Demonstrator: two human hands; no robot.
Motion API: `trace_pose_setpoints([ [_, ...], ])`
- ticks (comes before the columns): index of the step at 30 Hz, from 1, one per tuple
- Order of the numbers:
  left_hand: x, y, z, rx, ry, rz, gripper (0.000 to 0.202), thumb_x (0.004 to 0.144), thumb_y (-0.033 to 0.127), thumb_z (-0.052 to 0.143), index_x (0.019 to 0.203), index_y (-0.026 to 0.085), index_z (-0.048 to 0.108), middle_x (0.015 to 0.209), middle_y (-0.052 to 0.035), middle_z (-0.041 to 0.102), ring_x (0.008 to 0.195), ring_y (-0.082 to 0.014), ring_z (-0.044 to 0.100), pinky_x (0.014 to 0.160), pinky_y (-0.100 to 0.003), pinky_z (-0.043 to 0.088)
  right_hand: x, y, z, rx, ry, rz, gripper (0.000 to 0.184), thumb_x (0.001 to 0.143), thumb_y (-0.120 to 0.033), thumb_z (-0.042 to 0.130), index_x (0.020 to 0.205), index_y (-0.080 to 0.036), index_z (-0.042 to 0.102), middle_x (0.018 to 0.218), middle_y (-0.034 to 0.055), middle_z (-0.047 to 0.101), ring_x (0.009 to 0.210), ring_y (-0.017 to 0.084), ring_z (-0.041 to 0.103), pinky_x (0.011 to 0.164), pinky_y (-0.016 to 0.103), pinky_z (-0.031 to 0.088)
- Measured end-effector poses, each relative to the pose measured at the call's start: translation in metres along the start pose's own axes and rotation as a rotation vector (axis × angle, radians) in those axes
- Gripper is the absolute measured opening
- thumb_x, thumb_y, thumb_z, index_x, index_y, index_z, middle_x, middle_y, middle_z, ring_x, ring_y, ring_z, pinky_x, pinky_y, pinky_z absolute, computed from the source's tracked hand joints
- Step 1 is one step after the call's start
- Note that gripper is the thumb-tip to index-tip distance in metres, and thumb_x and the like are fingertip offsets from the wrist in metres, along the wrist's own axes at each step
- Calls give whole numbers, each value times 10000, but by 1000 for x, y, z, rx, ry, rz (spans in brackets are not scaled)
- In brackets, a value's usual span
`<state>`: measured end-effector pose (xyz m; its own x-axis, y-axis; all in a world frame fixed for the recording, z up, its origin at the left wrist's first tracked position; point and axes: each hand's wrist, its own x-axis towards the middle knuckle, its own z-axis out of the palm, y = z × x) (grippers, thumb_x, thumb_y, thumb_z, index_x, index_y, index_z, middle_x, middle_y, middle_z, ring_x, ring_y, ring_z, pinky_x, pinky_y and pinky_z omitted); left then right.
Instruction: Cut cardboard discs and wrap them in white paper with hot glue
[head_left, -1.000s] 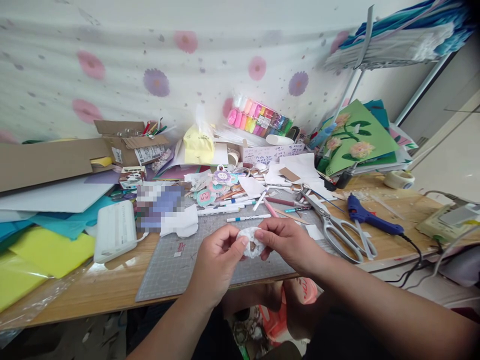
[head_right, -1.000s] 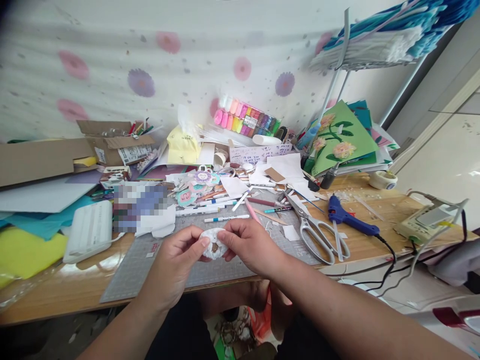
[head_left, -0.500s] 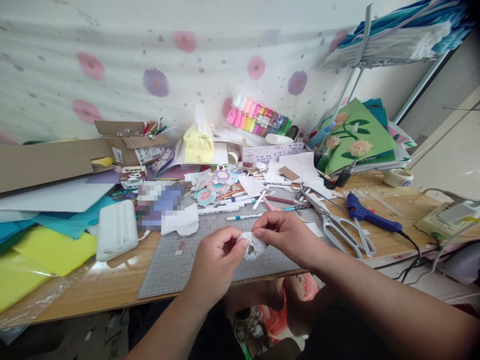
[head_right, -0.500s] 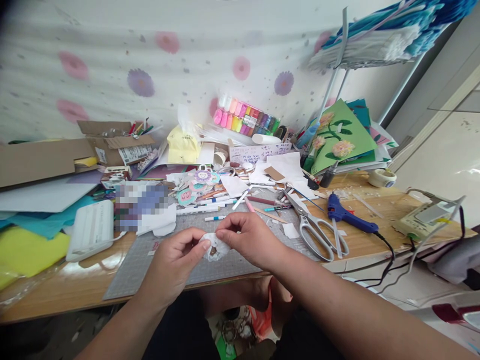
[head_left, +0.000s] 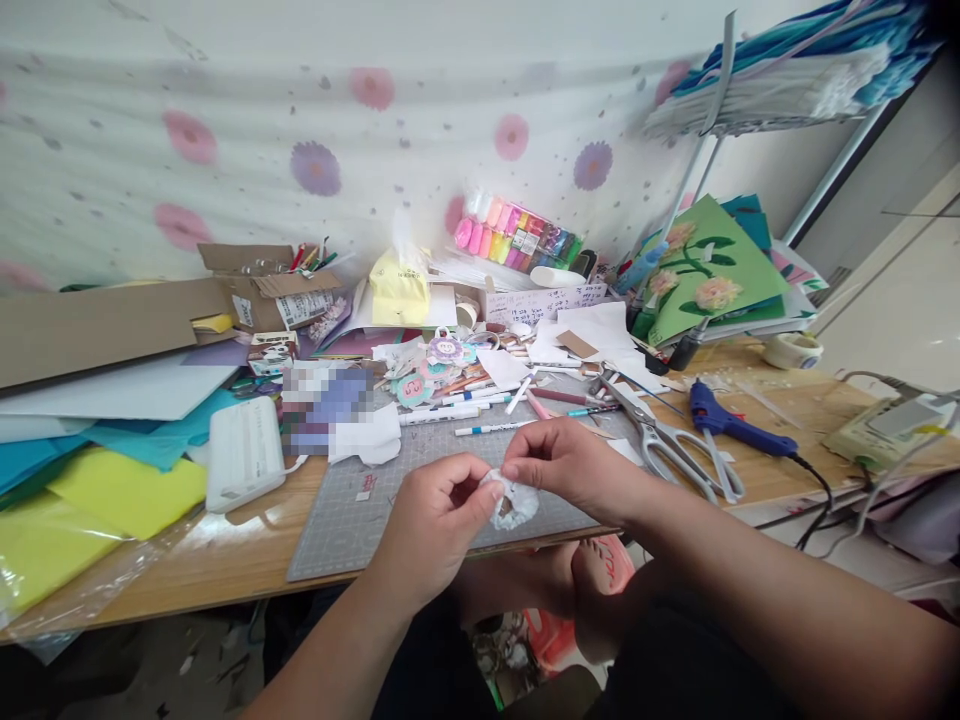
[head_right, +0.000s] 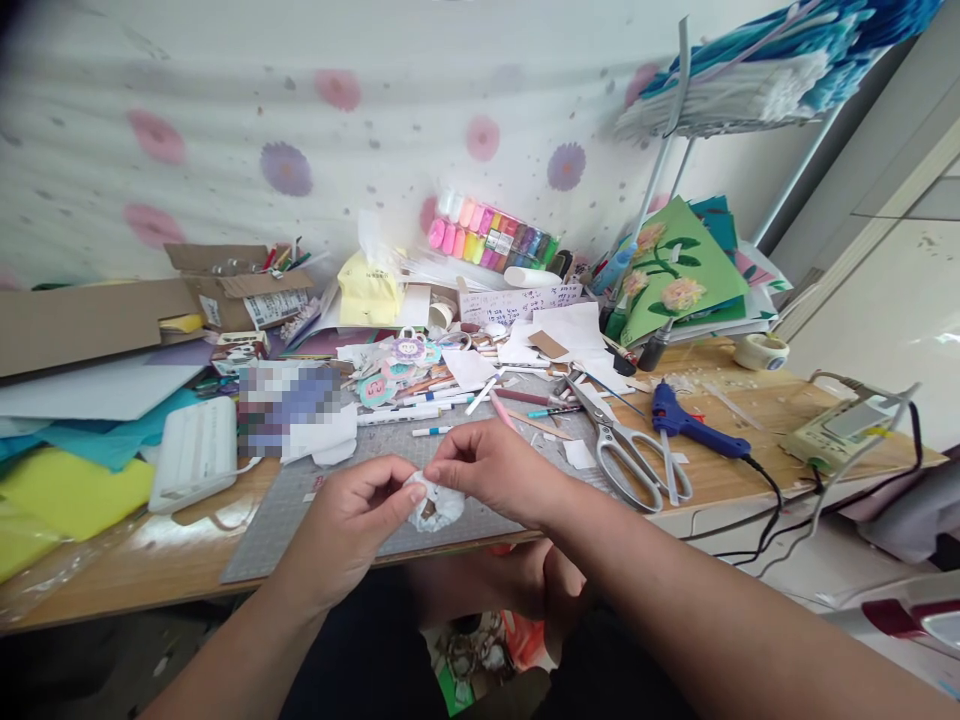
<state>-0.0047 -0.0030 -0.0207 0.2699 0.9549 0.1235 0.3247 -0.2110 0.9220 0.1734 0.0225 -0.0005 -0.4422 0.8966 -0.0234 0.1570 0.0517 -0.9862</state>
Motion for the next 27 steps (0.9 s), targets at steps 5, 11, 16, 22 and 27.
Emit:
trace_pose_setpoints([
  [5,-3,2,-1,15,4,-6,207,820,335,576,685,181,603,600,42,517,584,-117,446,550,-229,343,0,4,0,120,-38,18,340,641,-424,784,606,-147,590,547,-52,526,517,78,444,504,213,340],
  [11,-6,-2,-3,-90,40,-39,233,827,373,579,710,174,608,643,26,566,628,-131,487,598,-240,387,-1,12,-1,268,-54,64,422,709,-558,692,651,-148,607,549,-32,576,504,96,530,536,241,448],
  [16,-7,0,3,-162,94,-65,237,813,366,603,682,170,584,620,31,564,603,-124,494,573,-233,400,-1,11,0,152,24,3,355,626,-433,800,603,-146,592,538,-46,562,501,80,509,512,214,426],
  [22,-7,-2,9,-293,152,-58,215,799,352,630,688,169,608,630,35,582,609,-119,532,573,-218,448,-6,13,-3,160,33,-7,436,714,-587,669,650,-160,610,551,-25,576,522,109,547,526,246,462],
  [27,-6,-7,10,-332,215,-58,224,801,365,633,689,172,612,645,32,584,626,-121,532,589,-222,468,-7,12,-2,165,17,38,392,654,-516,750,688,-152,607,542,-21,608,500,100,549,526,239,459],
])
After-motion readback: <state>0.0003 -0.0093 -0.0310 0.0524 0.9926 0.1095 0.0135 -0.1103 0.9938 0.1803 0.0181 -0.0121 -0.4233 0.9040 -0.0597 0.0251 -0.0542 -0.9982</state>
